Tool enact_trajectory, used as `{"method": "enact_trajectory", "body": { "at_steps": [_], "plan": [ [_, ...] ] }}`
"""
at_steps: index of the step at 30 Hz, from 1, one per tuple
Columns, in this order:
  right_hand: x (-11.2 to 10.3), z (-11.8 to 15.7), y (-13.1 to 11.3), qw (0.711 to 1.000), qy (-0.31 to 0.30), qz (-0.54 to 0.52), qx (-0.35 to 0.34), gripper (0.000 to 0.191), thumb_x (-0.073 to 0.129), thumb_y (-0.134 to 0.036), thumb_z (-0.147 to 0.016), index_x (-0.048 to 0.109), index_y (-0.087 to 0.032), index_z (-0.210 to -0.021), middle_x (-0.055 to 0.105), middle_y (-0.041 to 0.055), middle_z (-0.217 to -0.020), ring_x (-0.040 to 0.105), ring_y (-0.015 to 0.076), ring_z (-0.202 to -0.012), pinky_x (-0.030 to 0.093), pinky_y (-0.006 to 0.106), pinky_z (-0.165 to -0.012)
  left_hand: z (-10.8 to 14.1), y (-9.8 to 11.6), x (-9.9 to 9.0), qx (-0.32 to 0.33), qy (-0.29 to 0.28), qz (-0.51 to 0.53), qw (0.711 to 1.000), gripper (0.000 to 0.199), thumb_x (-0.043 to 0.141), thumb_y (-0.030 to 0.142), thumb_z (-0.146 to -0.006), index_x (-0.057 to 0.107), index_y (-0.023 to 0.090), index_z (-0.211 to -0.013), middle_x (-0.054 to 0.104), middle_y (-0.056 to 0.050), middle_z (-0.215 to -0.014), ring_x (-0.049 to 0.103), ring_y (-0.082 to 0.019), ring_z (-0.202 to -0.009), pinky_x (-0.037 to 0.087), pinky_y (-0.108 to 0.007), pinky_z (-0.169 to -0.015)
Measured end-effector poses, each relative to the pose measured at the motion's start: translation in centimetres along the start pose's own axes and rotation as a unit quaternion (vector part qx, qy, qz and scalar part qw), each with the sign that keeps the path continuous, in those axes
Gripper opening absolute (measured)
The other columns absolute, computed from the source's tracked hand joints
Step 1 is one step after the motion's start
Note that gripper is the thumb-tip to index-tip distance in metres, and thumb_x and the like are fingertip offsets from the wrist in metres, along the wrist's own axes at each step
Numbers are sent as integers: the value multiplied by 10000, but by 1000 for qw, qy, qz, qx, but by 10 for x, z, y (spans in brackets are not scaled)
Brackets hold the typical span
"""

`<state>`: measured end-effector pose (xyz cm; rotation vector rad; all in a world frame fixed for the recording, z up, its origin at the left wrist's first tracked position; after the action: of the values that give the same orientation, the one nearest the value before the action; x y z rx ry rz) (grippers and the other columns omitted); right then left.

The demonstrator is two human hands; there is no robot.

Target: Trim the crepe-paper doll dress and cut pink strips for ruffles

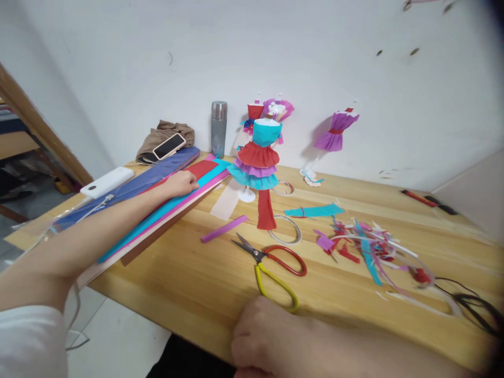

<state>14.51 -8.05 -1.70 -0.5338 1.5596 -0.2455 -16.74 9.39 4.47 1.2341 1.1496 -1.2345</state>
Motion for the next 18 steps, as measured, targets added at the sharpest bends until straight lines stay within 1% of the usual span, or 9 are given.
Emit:
{"method": "enact_trajectory", "body": {
  "at_steps": [2,4,6,7,10,13,15,18],
  "plan": [
    [1,0,0,1000,-3,8,-3,361,583,-400,-1004,595,-188,-712,678,-20,-652,545,110,-596,324,252,-511,1,4,2,5,-5,-10,1000,281,562,425,-855,586,197,-693,684,-64,-788,609,-193,-720,349,-302,-594],
    [2,1,0,1000,-1,17,-7,353,563,-405,-1006,599,-193,-726,677,-20,-656,538,113,-596,322,258,-510,1,8,4,12,-4,-27,1000,259,635,443,-797,607,196,-723,702,-87,-872,624,-217,-780,347,-301,-601],
    [2,3,-1,1000,5,20,-11,358,551,-409,-1006,592,-195,-722,669,-21,-650,524,113,-589,314,264,-503,0,9,5,16,0,-36,999,248,658,441,-771,631,195,-756,707,-104,-948,630,-233,-838,364,-299,-626],
    [2,3,-1,1000,10,18,-15,366,541,-412,-1012,586,-195,-721,668,-22,-652,521,112,-590,312,266,-503,0,9,5,16,-1,-34,999,235,656,429,-768,636,195,-760,706,-103,-954,628,-233,-845,371,-297,-636],
    [0,5,0,1000,24,7,-19,367,501,-411,-1037,580,-198,-748,674,-28,-685,530,105,-614,325,260,-525,-2,5,5,18,-11,-8,1000,154,624,350,-764,610,202,-724,694,-74,-884,606,-207,-801,372,-290,-649],
    [-1,6,-1,999,27,-2,-21,356,487,-400,-1037,570,-198,-756,665,-29,-692,517,105,-620,329,256,-532,-4,1,2,13,-13,24,1000,114,574,255,-738,540,205,-641,646,-49,-771,553,-185,-714,347,-296,-642],
    [-1,6,-1,999,32,-5,-24,356,497,-388,-1027,551,-198,-732,648,-30,-671,495,104,-608,322,256,-523,-5,-2,-1,4,-13,49,999,118,555,222,-710,507,205,-604,599,-34,-696,515,-175,-664,339,-302,-639],
    [1,7,-1,998,52,-5,-23,352,509,-380,-1026,548,-195,-730,645,-32,-670,487,103,-610,330,253,-534,-5,-7,-7,-14,-15,93,995,94,543,213,-686,514,200,-597,560,-14,-644,502,-164,-640,355,-293,-638]
  ]
}}
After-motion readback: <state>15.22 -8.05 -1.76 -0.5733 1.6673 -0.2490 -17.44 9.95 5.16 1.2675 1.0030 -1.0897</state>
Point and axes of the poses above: each hand's wrist, its own z-axis away from the middle knuckle, its own x-axis out of the palm, y = z × x, the point moved 2 cm from there along -z, towards the middle knuckle
